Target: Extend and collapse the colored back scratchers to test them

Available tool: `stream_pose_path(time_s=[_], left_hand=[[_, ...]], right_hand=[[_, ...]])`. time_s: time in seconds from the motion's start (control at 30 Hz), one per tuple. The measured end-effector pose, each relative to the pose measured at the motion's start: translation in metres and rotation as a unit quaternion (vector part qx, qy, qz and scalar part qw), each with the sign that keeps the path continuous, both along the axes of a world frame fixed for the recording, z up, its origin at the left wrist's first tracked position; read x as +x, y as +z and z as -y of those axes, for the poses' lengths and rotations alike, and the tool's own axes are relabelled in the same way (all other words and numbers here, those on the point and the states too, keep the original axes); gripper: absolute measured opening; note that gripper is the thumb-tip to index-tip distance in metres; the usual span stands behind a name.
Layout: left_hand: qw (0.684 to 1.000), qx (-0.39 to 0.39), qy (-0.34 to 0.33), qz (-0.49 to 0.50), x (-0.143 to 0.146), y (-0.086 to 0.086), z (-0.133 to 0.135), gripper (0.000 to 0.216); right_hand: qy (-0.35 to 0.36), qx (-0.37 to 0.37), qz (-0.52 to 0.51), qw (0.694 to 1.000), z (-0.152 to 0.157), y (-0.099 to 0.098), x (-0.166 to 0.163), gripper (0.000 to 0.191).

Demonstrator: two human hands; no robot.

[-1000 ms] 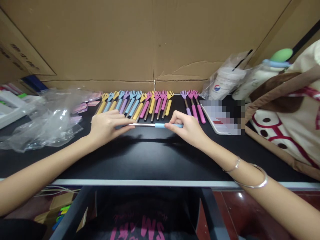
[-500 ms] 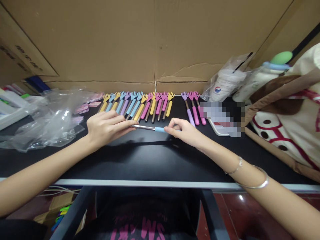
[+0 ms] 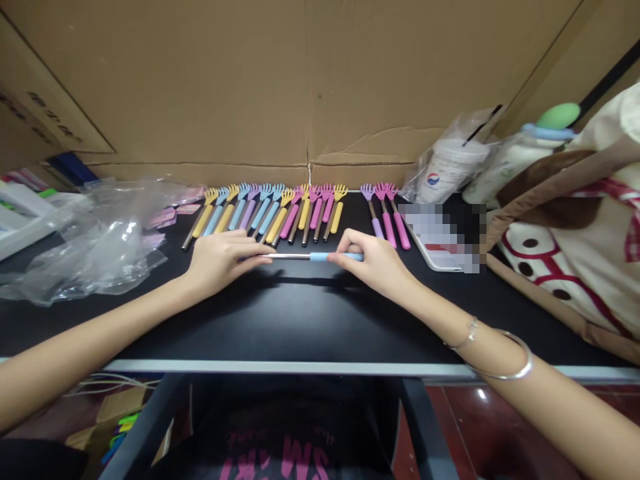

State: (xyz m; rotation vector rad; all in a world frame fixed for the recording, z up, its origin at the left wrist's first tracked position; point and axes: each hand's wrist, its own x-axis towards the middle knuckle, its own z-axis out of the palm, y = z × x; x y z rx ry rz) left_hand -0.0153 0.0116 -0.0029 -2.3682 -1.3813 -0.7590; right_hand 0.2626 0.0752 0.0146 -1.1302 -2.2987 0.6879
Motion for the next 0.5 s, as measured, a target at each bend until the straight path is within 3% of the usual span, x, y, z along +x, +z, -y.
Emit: stream_pose_path(time_s=[0.17, 0.23, 0.37, 0.5], left_hand=[[0.978, -0.189, 0.008, 0.089, 0.0050, -0.0031, -0.0003, 0.031], [0.972, -0.211, 0.005, 0.099, 0.0058, -0.0037, -0.0004, 0.030], [0.991, -0.104, 0.013, 0.086, 0.0063, -0.0045, 0.0004, 0.034], [0.999, -0.016, 0.019, 0.047, 0.0057, -0.0022, 0.0019, 0.031]], right_hand=[[0.001, 0.091, 0.053, 0.994, 0.0029, 0.0072, 0.0035, 0.034], [0.002, 0.131, 0.063, 0.989, 0.0037, 0.0085, 0.0040, 0.034], [-0.009, 0.197, 0.061, 0.979, 0.0057, 0.0091, 0.0037, 0.034], [-0.001, 0.192, 0.048, 0.980, 0.0063, 0.0083, 0.0025, 0.031]])
